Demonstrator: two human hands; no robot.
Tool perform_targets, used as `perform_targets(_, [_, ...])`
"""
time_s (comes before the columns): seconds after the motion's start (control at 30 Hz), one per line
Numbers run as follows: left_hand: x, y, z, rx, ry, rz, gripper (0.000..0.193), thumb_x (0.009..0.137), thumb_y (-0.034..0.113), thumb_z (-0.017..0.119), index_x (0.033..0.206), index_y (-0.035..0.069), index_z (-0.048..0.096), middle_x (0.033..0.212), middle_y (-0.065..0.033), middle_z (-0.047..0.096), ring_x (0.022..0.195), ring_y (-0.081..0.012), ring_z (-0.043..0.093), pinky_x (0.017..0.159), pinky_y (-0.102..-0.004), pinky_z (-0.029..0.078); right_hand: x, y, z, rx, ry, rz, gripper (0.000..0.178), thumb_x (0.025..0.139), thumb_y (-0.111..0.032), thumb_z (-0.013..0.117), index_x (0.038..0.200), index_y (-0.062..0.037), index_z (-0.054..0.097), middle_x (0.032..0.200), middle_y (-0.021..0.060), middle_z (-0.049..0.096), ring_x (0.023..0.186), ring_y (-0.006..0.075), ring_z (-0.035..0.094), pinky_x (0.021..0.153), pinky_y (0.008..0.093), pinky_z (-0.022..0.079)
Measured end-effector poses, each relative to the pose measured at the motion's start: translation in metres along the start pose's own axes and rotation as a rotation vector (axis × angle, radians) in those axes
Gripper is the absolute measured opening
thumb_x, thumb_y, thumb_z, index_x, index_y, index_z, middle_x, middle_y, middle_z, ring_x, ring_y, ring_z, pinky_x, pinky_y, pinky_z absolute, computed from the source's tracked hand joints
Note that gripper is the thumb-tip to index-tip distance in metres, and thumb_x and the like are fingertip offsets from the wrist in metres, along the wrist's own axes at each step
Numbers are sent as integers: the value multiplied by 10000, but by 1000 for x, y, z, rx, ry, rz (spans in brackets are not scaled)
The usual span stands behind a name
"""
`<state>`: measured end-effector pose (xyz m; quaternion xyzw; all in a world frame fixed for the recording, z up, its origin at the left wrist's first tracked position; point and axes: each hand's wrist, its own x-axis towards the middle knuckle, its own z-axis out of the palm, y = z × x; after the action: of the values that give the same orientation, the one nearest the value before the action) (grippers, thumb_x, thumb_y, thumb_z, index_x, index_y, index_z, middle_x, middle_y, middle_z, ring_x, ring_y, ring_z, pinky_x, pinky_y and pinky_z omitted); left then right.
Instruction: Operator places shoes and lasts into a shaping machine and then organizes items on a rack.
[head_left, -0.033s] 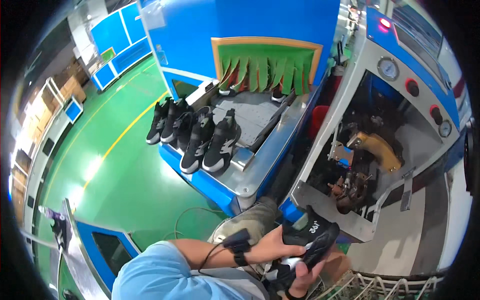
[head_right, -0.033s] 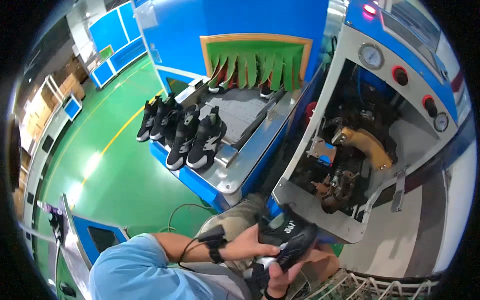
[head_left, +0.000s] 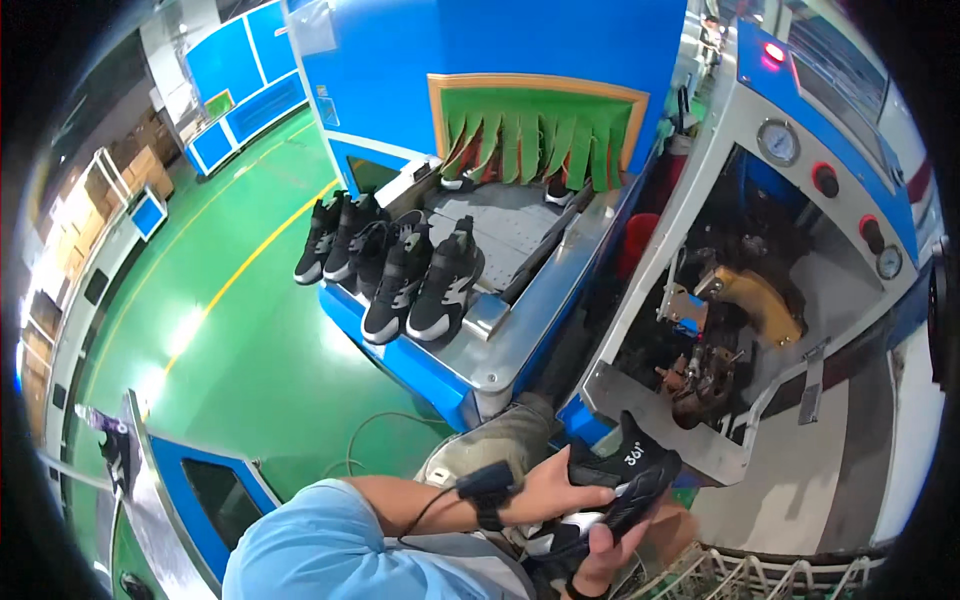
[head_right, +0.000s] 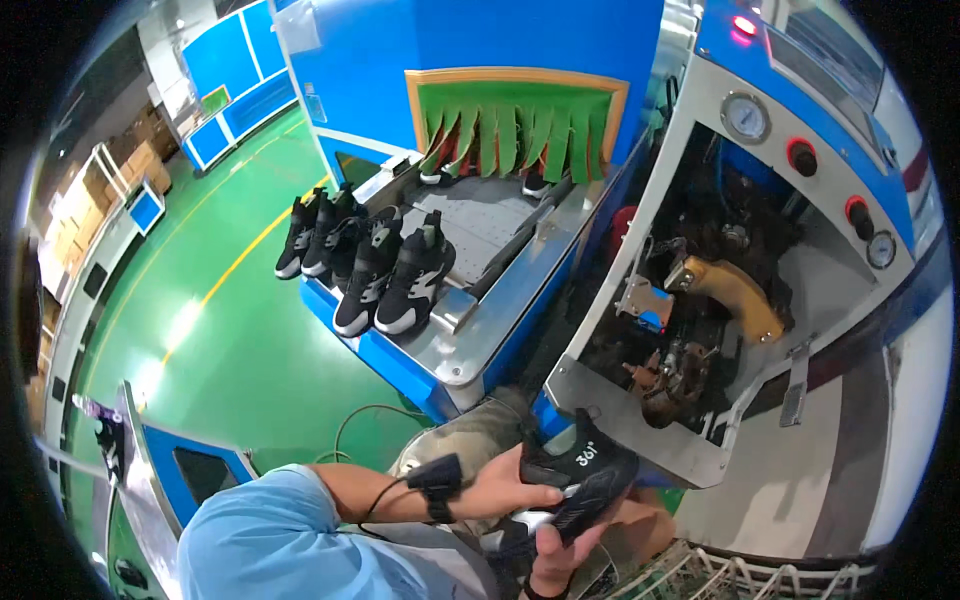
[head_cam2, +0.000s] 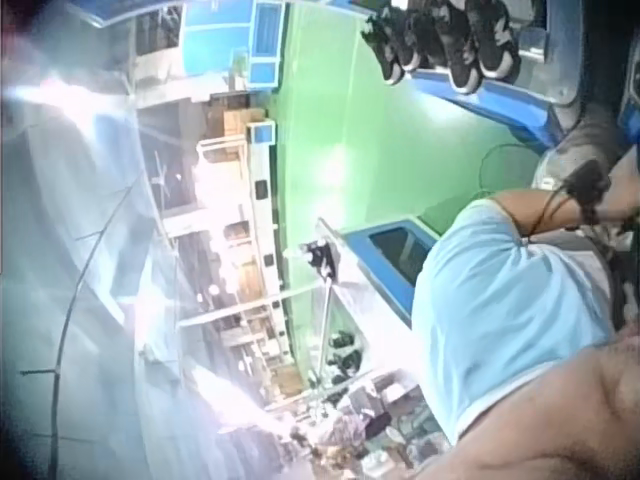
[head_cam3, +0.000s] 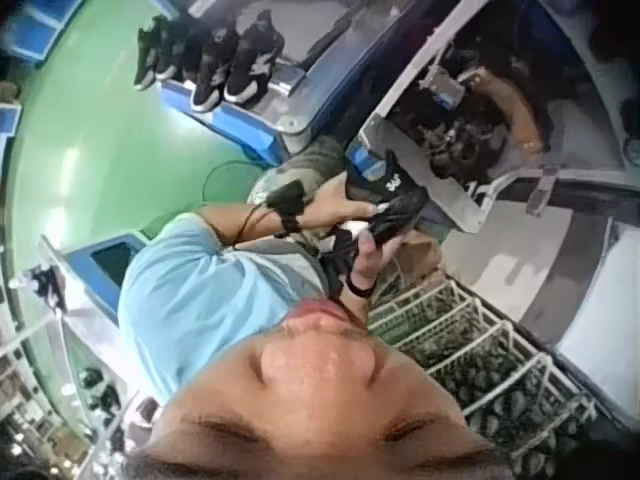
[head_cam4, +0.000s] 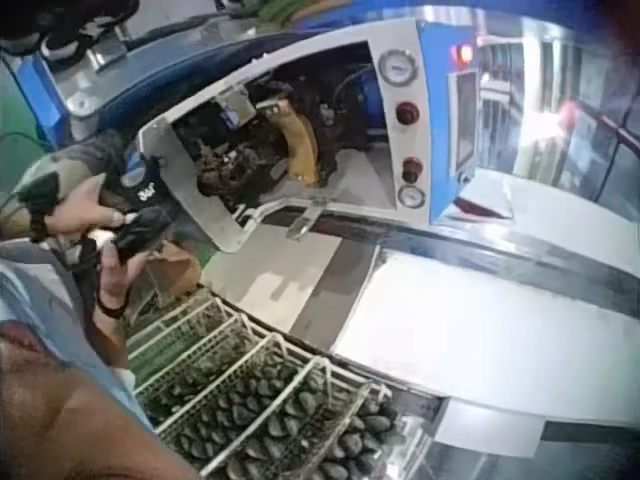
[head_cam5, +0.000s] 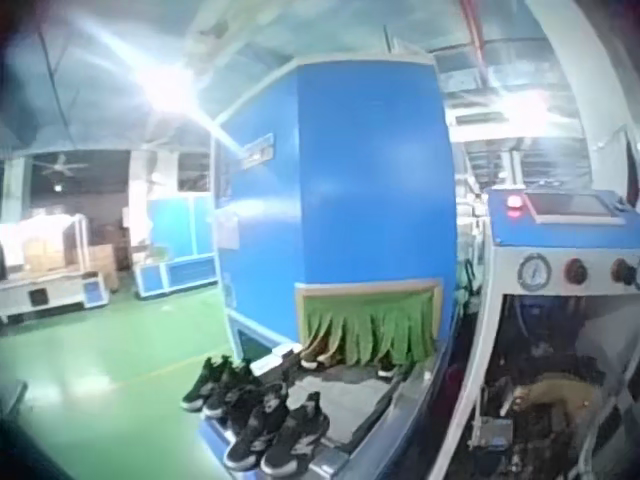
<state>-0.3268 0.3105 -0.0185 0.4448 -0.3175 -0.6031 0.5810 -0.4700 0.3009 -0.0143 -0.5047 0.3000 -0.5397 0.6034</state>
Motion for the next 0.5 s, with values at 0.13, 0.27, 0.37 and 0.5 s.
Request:
perform_targets(0.13, [-9,-6,-1,1102,50,12,597,900,489,675,1176,-27,559,990,-207,689,935,-328,686,866,-424,530,-17,6,-19,-297,107,-62,1120,737,-392,735,1575,59,142,1570,248,272,1423,362,339,1174,473,272])
perform_targets(0.27, [-15,-29,-8,1185,-45,459,304,914,281,585,828,-9,566,782,-210,592,815,-420,616,735,-490,498,-19,0,-41,-834,26,-166,1035,718,-348,761,1539,54,276,1482,216,413,1367,353,421,1165,445,313])
perform_targets(0.37, [-4,-17,-6,1038,-125,559,258,908,197,549,827,-43,601,901,-234,626,816,-411,630,777,-467,519,-8,4,-39,47,190,219,853,668,-211,537,1482,-4,387,1365,136,533,1236,291,537,1079,387,418])
perform_targets(0.5, [-7,29,8,353,-163,427,304,996,206,471,920,-57,603,960,-247,610,870,-435,610,787,-453,505,6,11,-80,562,294,225,667,916,-365,524,1455,15,423,1360,170,557,1203,300,570,1063,422,434])
